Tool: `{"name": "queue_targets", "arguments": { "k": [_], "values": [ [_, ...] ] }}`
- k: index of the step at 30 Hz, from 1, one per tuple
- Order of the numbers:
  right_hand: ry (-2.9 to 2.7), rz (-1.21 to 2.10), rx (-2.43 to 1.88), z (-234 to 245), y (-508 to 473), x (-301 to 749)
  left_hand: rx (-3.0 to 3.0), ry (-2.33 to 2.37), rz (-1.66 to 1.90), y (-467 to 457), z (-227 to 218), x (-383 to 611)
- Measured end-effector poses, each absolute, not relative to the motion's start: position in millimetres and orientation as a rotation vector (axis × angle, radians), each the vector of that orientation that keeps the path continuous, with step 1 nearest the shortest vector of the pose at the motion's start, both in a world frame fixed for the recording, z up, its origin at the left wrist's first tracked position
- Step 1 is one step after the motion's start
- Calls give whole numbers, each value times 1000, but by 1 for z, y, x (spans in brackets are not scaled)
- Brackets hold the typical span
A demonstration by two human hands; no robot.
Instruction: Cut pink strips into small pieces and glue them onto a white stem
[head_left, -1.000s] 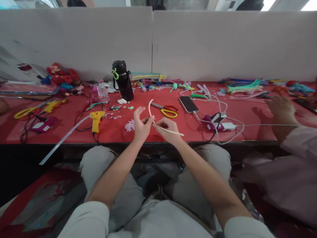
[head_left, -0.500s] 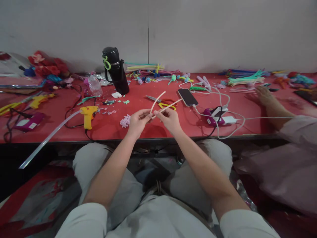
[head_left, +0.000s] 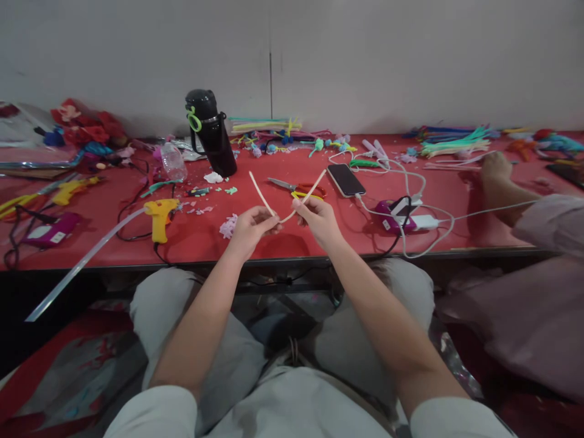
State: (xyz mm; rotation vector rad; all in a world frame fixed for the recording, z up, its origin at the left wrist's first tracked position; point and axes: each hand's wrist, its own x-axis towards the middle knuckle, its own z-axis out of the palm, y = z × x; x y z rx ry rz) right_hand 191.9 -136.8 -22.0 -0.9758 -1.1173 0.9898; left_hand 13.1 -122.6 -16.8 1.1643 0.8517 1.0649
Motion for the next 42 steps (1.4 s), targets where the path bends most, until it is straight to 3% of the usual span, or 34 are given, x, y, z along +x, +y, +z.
{"name": "queue_targets", "arguments": {
  "k": [18, 25, 29, 36, 42],
  "values": [
    [-1450, 1097, -939, -23, -145, 186, 1107, 952, 1329, -112, -4, -3],
    [-1407, 923, -958, -33, -149, 166, 1136, 914, 1284, -110, -14, 2],
    [-1379, 856, -1021, -32, -147, 169, 1257, 976, 1169, -111, -16, 2],
    [-1110, 1134, -965, -32, -132, 178, 1663, 868, 838, -118, -5, 1],
    [-1059, 1006, -1031, -28, -130, 174, 1761, 813, 751, -117, -8, 6]
  ]
}}
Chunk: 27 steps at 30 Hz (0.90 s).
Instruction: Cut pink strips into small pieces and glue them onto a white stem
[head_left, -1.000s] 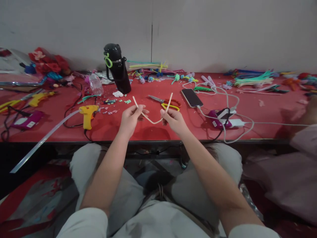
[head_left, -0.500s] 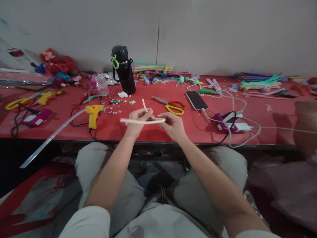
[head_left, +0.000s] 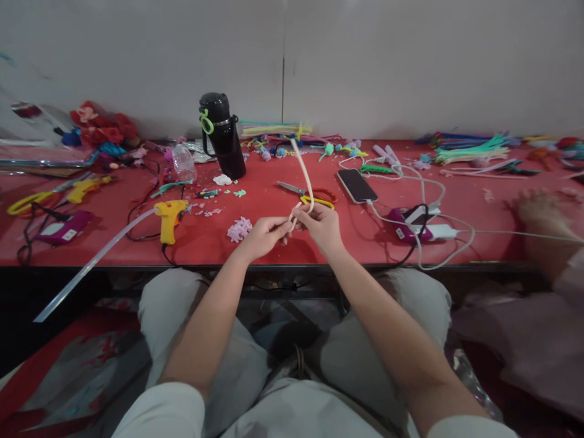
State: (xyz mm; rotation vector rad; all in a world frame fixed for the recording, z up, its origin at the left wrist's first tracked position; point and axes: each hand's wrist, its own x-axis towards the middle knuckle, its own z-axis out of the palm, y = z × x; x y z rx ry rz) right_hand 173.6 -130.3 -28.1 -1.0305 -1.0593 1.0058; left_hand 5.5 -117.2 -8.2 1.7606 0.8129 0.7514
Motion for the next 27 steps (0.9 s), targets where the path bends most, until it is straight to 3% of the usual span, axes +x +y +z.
{"name": "queue_targets", "arguments": {
  "k": [27],
  "values": [
    [-1075, 1066, -1011, -27, -129, 177, 2200, 1092, 818, -125, -12, 6]
  ]
}}
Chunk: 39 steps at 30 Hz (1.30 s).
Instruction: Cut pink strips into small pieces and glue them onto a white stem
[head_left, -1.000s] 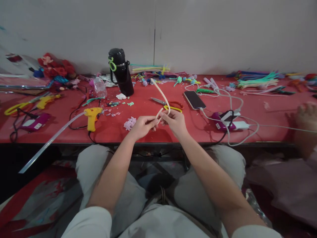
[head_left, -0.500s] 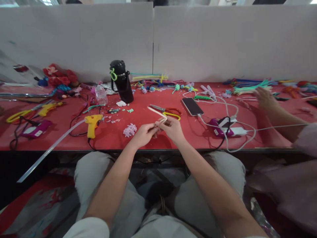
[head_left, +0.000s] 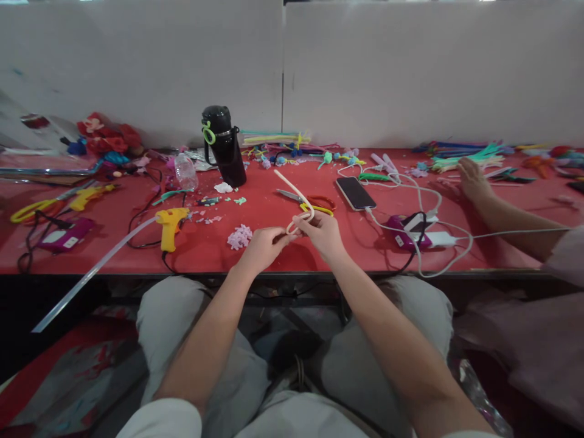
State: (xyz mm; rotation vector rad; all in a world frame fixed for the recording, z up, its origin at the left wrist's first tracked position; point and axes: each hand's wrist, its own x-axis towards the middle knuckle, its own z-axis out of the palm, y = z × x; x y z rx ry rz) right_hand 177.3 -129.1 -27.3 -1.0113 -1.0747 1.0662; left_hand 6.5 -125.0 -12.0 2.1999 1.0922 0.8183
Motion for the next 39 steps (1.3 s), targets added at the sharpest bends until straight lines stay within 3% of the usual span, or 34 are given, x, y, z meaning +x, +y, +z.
{"name": "queue_targets", "arguments": {
  "k": [26, 39],
  "values": [
    [-1177, 947, -1114, -32, -130, 174, 2254, 1021, 747, -130, -15, 10],
    [-1404, 1057, -1091, -26, -126, 195, 2151, 1037, 778, -129, -11, 5]
  ]
}}
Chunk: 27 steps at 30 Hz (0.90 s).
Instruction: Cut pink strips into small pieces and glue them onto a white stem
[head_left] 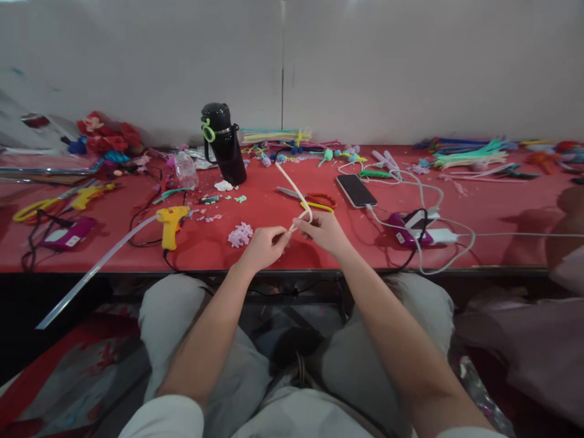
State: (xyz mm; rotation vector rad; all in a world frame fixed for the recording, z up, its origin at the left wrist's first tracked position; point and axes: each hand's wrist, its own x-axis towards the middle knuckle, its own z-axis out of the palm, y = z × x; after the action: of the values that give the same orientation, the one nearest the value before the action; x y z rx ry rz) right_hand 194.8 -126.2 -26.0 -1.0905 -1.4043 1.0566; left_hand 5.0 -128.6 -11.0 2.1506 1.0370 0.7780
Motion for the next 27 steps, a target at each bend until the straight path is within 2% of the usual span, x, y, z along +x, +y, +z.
{"name": "queue_targets", "arguments": {
  "k": [5, 9, 14, 18, 27],
  "values": [
    [-1486, 1097, -1067, -29, -127, 195, 2094, 1001, 866, -130, -11, 7],
    [-1440, 1114, -1059, -28, -130, 191, 2121, 1008, 777, -130, -11, 6],
    [-1432, 992, -1087, -23, -130, 193, 2187, 1017, 741, -131, -8, 5],
    [-1345, 962, -1092, -21, -129, 197, 2005, 994, 760, -132, -10, 5],
    [-1358, 1111, -971, -12, -133, 194, 1699, 910, 733, -127, -8, 5]
  ]
}}
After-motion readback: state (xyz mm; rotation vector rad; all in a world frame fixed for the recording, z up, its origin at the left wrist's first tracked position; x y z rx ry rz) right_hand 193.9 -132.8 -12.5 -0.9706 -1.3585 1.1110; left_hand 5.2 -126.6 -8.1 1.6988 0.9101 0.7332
